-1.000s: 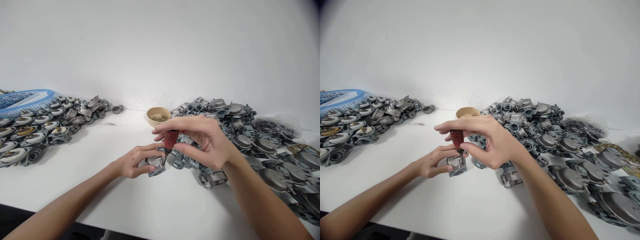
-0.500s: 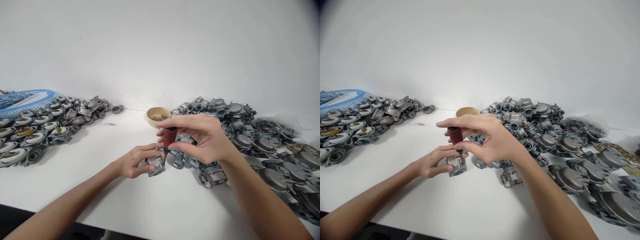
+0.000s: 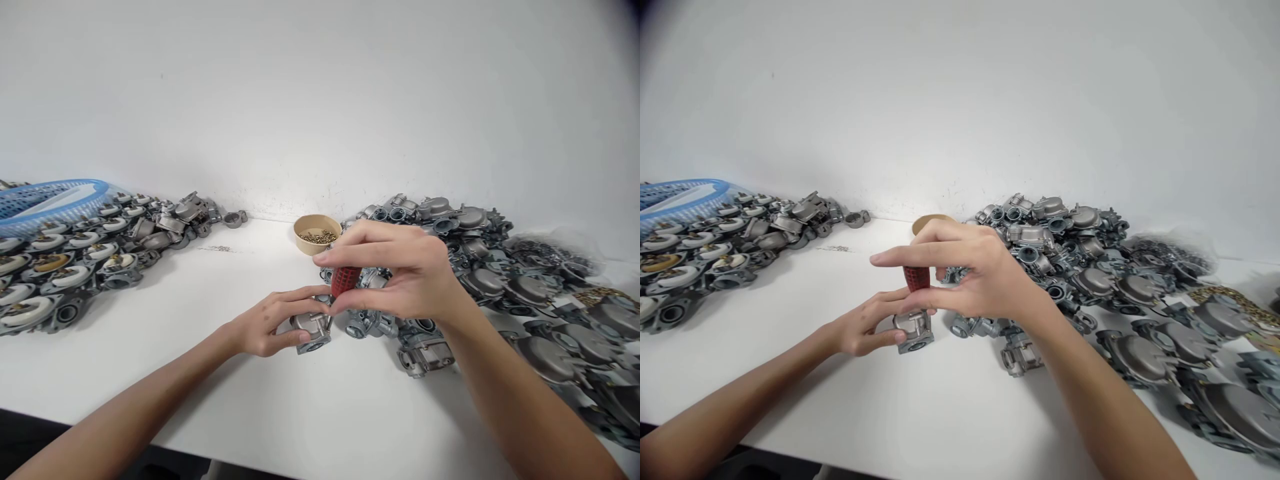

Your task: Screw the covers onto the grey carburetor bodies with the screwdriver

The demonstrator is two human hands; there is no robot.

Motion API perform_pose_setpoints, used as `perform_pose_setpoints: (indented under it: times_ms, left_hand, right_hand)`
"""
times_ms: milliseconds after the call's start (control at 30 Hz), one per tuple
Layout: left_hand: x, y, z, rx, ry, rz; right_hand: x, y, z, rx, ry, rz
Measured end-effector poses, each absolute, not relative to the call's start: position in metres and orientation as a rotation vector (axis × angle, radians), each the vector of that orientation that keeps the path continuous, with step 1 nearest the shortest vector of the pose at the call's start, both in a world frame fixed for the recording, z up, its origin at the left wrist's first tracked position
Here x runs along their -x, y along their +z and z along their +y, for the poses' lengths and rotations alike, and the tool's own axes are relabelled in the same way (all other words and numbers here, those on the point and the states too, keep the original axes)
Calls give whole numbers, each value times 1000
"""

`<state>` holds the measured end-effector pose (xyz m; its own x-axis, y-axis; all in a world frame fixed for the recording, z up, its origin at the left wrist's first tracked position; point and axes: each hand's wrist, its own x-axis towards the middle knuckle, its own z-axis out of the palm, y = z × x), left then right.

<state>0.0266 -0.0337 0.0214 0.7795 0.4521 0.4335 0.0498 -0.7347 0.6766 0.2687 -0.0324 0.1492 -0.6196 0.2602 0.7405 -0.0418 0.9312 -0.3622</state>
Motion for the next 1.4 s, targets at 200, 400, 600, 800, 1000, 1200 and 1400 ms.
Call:
perform_pose_setpoints:
  times_ms: [200,400,600,800,1000,1200,1400]
  left_hand:
    - [-26,19,-33,-2309,811,352]
    - [-27,20,-33,-2302,800,336]
    - [-27,20,-33,-2302,802,343]
    - [-25,18,-33,-2323,790,366]
    - [-26,20,-34,-2330,773,400]
    - [-25,18,-34,-2345,774,433]
    - [-26,19,-35,-2356,780,434]
  right_hand:
    - [-272,154,-38,184,456,-2277]
    - [-272,149,-33,159,566,-2195]
    - [-274,154,-36,192,605,-2283]
    - [-274,149,-32,179,635,-2230]
    - [-274,152,-35,201,568,-2287]
    - [-274,148,-32,141,715,-2223]
    - [-271,148,-30,156,572,-2214]
